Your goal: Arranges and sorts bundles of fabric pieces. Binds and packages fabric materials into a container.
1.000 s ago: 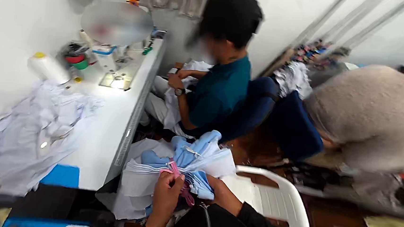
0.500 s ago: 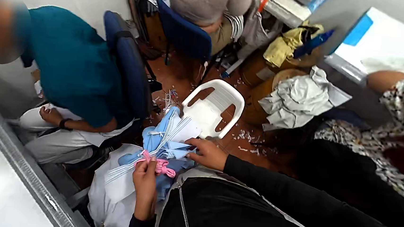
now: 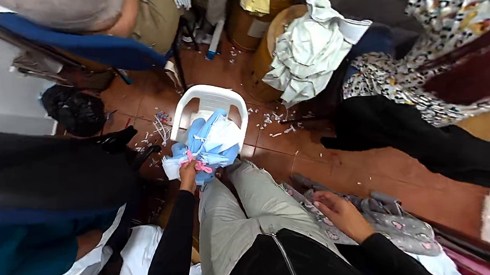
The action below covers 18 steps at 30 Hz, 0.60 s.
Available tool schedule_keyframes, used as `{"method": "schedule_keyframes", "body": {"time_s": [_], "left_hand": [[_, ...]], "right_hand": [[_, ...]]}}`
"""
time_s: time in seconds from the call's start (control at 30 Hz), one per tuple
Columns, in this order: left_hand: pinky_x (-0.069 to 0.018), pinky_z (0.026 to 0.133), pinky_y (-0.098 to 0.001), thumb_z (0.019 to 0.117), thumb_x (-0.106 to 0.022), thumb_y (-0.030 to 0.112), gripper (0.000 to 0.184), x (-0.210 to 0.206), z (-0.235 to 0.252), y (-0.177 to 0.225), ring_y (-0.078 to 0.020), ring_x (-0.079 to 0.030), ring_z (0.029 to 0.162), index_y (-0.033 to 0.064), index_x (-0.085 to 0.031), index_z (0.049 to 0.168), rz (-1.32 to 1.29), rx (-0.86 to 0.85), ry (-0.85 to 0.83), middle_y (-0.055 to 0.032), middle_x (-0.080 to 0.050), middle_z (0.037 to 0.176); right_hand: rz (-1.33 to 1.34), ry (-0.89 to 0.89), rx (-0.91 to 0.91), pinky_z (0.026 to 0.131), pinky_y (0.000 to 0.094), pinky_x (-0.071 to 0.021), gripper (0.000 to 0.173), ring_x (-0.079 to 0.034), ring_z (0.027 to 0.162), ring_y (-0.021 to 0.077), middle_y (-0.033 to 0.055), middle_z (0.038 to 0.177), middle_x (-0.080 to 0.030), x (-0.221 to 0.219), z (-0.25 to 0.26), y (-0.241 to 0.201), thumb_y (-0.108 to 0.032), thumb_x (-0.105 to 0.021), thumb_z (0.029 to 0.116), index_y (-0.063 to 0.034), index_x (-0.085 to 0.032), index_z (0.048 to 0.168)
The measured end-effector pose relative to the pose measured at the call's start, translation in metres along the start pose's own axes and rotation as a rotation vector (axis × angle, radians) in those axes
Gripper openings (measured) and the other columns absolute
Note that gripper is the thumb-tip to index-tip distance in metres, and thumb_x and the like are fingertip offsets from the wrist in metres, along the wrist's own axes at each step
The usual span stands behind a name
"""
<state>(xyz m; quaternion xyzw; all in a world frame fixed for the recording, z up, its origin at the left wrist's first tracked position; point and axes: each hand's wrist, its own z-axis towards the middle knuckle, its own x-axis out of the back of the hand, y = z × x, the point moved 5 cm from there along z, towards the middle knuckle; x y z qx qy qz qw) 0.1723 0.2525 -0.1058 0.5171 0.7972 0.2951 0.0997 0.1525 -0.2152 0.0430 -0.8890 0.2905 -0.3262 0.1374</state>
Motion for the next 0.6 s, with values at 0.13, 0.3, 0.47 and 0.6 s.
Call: {"method": "schedule_keyframes", "body": {"time_s": [0.13, 0.3, 0.47, 0.6], "left_hand": [[-0.0474, 0.105, -0.0542, 0.1111, -0.045, 0.019, 0.042, -0.024, 0.07, 0.012, -0.0398, -0.057, 0.128, -0.0072, -0.048, 0.143, 0.181, 0.107, -0.098, -0.0299, -0.053, 0.143], [-0.0487, 0.102, -0.0594, 0.1101, -0.048, 0.025, 0.043, -0.031, 0.064, 0.038, -0.0425, -0.061, 0.123, -0.0057, -0.054, 0.139, 0.675, -0.003, -0.334, -0.0297, -0.06, 0.135], [-0.0555, 0.091, -0.0517, 0.109, -0.049, 0.021, 0.038, -0.02, 0.039, 0.03, -0.0363, -0.069, 0.1, -0.0093, -0.061, 0.13, 0.919, -0.06, -0.416, -0.0283, -0.068, 0.115], [-0.0535, 0.1, -0.0526, 0.1079, -0.052, 0.022, 0.038, -0.057, 0.006, 0.028, -0.037, -0.068, 0.11, -0.0074, -0.061, 0.13, 1.008, -0.009, -0.478, -0.0277, -0.067, 0.122]], "right_hand": [[0.052, 0.047, -0.15, 0.095, 0.0509, -0.0564, 0.033, -0.071, 0.105, 0.0304, 0.019, 0.117, -0.071, -0.017, -0.031, 0.058, -0.02, -0.06, 0.1005, -0.0006, -0.065, 0.126], [0.045, -0.033, -0.389, 0.105, 0.059, -0.0451, 0.034, -0.064, 0.119, 0.0417, 0.0266, 0.126, -0.067, -0.047, -0.056, 0.059, -0.013, -0.059, 0.1027, 0.0042, -0.062, 0.132], [0.008, 0.142, -0.488, 0.102, 0.0628, -0.0456, 0.032, -0.065, 0.117, 0.0435, 0.0249, 0.124, -0.068, -0.007, -0.051, 0.069, -0.016, -0.054, 0.105, -0.0001, -0.064, 0.131], [-0.28, 0.29, -0.282, 0.106, 0.0782, -0.0312, 0.068, -0.043, 0.136, 0.0558, 0.0288, 0.14, -0.057, 0.038, -0.047, 0.144, -0.043, -0.086, 0.0761, -0.0082, -0.067, 0.131]]}}
